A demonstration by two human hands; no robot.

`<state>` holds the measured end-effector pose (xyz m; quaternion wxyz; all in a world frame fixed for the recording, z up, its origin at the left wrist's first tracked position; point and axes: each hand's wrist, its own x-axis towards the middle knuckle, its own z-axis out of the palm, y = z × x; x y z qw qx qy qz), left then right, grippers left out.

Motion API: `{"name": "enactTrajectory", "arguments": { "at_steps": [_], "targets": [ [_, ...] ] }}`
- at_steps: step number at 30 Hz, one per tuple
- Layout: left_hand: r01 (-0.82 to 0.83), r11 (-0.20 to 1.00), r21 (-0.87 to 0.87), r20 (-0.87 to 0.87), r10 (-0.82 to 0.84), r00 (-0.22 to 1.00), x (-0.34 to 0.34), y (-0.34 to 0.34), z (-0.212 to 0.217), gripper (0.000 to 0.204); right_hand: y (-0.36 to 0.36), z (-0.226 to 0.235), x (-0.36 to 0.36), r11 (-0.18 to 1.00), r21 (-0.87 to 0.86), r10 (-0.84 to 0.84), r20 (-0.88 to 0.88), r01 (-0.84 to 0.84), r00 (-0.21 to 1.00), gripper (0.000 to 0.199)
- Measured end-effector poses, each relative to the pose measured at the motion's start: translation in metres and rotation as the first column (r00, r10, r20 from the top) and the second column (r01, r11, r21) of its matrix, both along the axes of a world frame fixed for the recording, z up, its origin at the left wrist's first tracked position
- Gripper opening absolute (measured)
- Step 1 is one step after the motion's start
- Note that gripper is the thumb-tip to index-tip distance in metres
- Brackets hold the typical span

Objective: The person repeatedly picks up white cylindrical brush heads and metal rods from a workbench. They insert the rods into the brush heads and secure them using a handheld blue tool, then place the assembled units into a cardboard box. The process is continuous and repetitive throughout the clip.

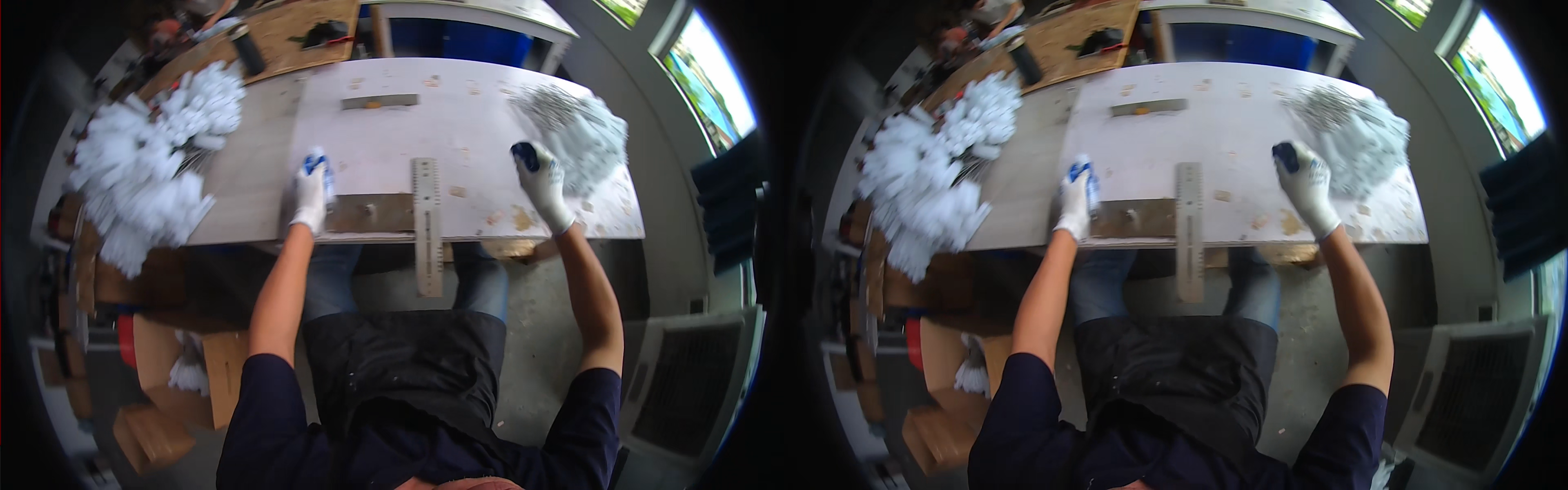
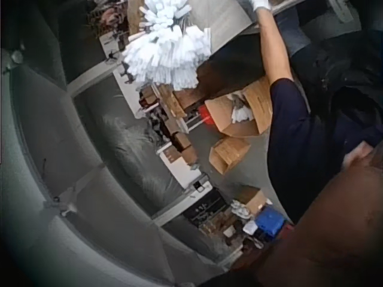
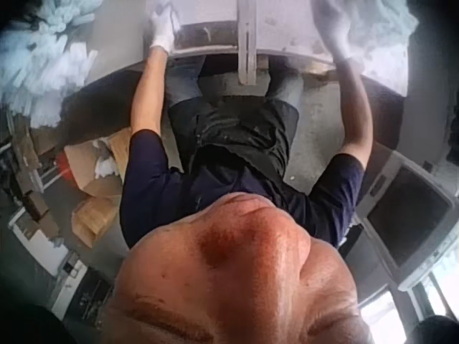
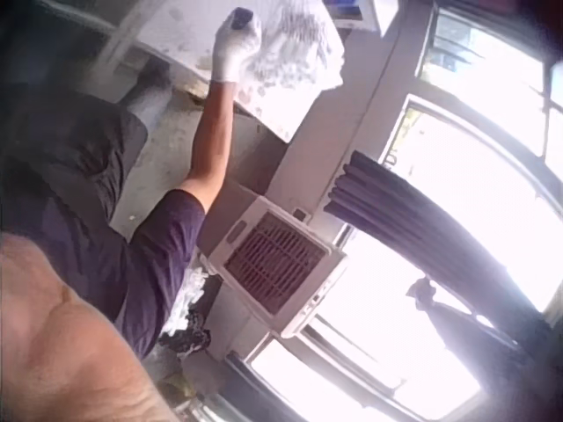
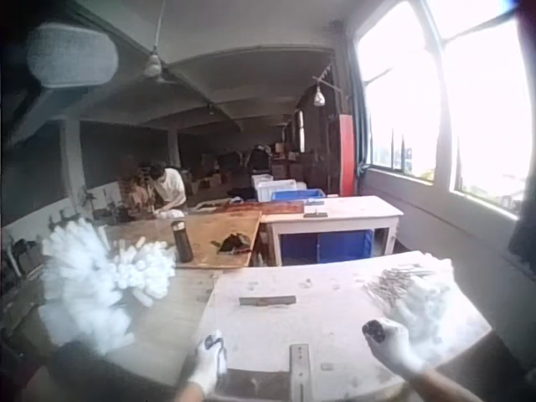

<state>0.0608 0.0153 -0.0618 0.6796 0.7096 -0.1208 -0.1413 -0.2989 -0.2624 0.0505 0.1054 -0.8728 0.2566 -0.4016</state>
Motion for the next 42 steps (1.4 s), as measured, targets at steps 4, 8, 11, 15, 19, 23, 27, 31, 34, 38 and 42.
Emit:
{"name": "enactTrajectory", "arguments": {
  "at_steps": [4, 8, 11, 15, 19, 23, 27, 31, 34, 38, 42],
  "targets": [
    [0.231, 0.832, -0.505, -0.345, -0.44, 0.829, -0.023, -0.016, 0.031, 0.019, 0.096, -0.039, 0.085, 0.89, 0.361, 0.302, -0.005, -0.28, 0.953, 0.016],
    [0.151, 0.702, -0.696, -0.442, -0.584, 0.681, -0.029, -0.012, 0.042, 0.027, 0.158, -0.019, 0.149, 0.714, 0.62, 0.549, -0.208, -0.324, 0.81, 0.032],
    [0.279, 0.664, -0.694, -0.355, -0.652, 0.67, -0.042, -0.014, 0.046, 0.033, 0.161, -0.019, 0.163, 0.715, 0.644, 0.544, -0.267, -0.272, 0.796, 0.037],
    [0.385, 0.707, -0.593, -0.313, -0.643, 0.699, -0.054, -0.016, 0.058, 0.038, 0.156, -0.021, 0.168, 0.764, 0.616, 0.48, -0.344, -0.191, 0.807, 0.041],
    [0.394, 0.799, -0.454, -0.301, -0.554, 0.776, -0.044, -0.018, 0.061, 0.042, 0.156, -0.022, 0.167, 0.762, 0.627, 0.452, -0.338, -0.161, 0.825, 0.041],
    [0.509, 0.768, -0.39, -0.301, -0.628, 0.718, -0.013, -0.022, 0.067, 0.041, 0.152, -0.029, 0.173, 0.625, 0.752, 0.516, -0.195, -0.211, 0.834, 0.037],
    [0.626, 0.766, -0.147, -0.234, -0.642, 0.73, -0.012, -0.026, 0.07, 0.041, 0.142, -0.025, 0.177, 0.393, 0.907, 0.571, -0.111, -0.152, 0.814, 0.036],
    [0.664, 0.655, -0.361, -0.217, -0.751, 0.624, -0.001, -0.023, 0.069, 0.042, 0.142, -0.015, 0.177, 0.338, 0.923, 0.625, -0.073, -0.185, 0.777, 0.025],
    [0.743, 0.623, -0.245, -0.157, -0.782, 0.604, -0.005, -0.025, 0.075, 0.037, 0.133, -0.03, 0.181, 0.619, 0.754, 0.612, -0.29, -0.217, 0.736, 0.029],
    [0.655, 0.755, -0.029, -0.114, -0.654, 0.748, -0.018, -0.032, 0.076, 0.029, 0.131, -0.026, 0.18, 0.557, 0.816, 0.643, -0.308, -0.153, 0.701, 0.03],
    [0.582, 0.812, 0.052, -0.109, -0.574, 0.811, -0.022, -0.039, 0.072, 0.024, 0.136, -0.028, 0.171, 0.751, 0.625, 0.551, -0.417, -0.213, 0.723, 0.026]
  ]
}}
